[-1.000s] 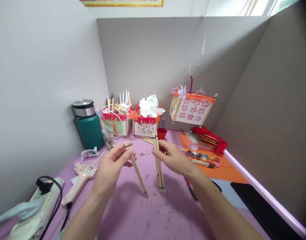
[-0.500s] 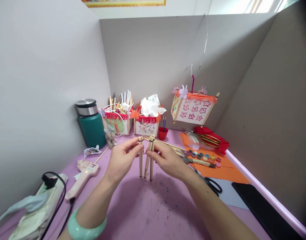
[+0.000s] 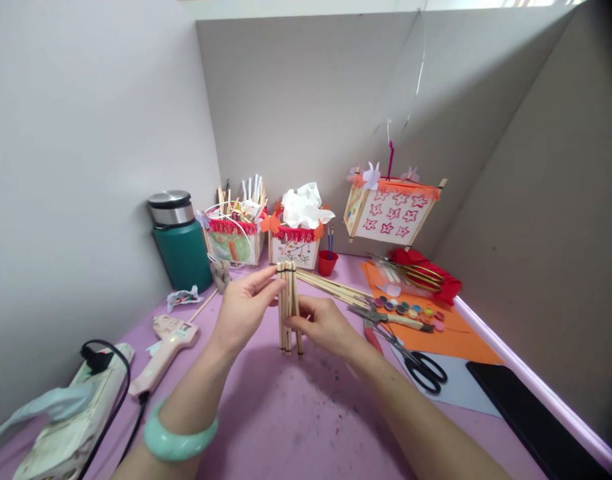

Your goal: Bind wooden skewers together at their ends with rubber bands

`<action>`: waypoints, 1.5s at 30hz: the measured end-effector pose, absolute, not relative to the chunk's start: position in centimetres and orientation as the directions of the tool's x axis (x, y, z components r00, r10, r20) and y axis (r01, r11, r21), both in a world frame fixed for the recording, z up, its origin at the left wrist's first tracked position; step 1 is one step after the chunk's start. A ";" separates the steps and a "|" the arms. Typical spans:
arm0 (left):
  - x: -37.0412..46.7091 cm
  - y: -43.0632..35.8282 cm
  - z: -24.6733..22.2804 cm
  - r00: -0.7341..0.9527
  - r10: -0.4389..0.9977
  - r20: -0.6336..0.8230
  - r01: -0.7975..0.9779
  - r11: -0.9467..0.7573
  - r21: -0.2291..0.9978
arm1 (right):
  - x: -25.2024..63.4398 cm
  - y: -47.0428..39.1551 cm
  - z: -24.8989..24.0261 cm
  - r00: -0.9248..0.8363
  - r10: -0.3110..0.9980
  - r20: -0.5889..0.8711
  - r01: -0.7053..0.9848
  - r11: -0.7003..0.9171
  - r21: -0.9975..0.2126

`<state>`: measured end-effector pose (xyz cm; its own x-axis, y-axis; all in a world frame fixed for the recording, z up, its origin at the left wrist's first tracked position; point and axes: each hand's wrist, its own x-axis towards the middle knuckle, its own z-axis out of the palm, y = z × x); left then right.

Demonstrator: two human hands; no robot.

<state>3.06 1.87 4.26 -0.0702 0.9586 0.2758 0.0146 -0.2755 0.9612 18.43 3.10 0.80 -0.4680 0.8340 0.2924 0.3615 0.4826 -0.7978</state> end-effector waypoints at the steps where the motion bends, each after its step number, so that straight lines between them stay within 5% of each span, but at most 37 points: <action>1: 3.0 1.9 4.3 -0.074 0.959 0.274 0.008 -0.274 0.962 | 18.4 3.1 0.7 -0.473 0.835 0.282 0.355 0.473 -0.806; 9: 3.1 2.2 4.6 0.090 0.963 0.254 0.040 -0.259 0.965 | 18.3 3.5 0.2 -0.450 0.863 0.231 0.318 0.397 -0.861; 16: 3.0 2.4 4.5 0.124 0.963 0.238 0.045 -0.245 0.968 | 21.5 4.2 2.1 -0.565 0.819 -0.106 0.390 0.151 -0.908; 19: 3.0 2.3 4.6 0.140 0.962 0.234 0.078 -0.246 0.966 | 23.5 5.1 2.1 -0.432 0.873 -0.227 0.687 0.155 -0.710; 23: 3.1 2.1 4.6 0.136 0.962 0.237 0.099 -0.251 0.963 | 23.8 5.5 2.1 -0.191 0.976 -0.101 0.903 0.134 -0.408; 26: 3.2 2.1 4.6 0.131 0.960 0.246 0.102 -0.260 0.960 | 22.2 4.7 1.8 -0.296 0.955 -0.004 0.851 0.262 -0.455; 29: 3.2 2.1 4.7 0.121 0.961 0.250 0.093 -0.262 0.961 | 20.0 3.7 0.5 -0.587 0.809 -0.023 0.613 0.426 -0.665; 31: 3.2 2.2 4.6 0.107 0.964 0.243 0.091 -0.253 0.963 | 18.9 3.4 -0.8 -0.625 0.781 -0.006 0.526 0.415 -0.742; 45: 3.2 2.1 4.7 0.128 0.958 0.258 0.159 -0.277 0.948 | 19.8 4.1 -1.7 -0.711 0.701 -0.050 0.489 0.443 -0.751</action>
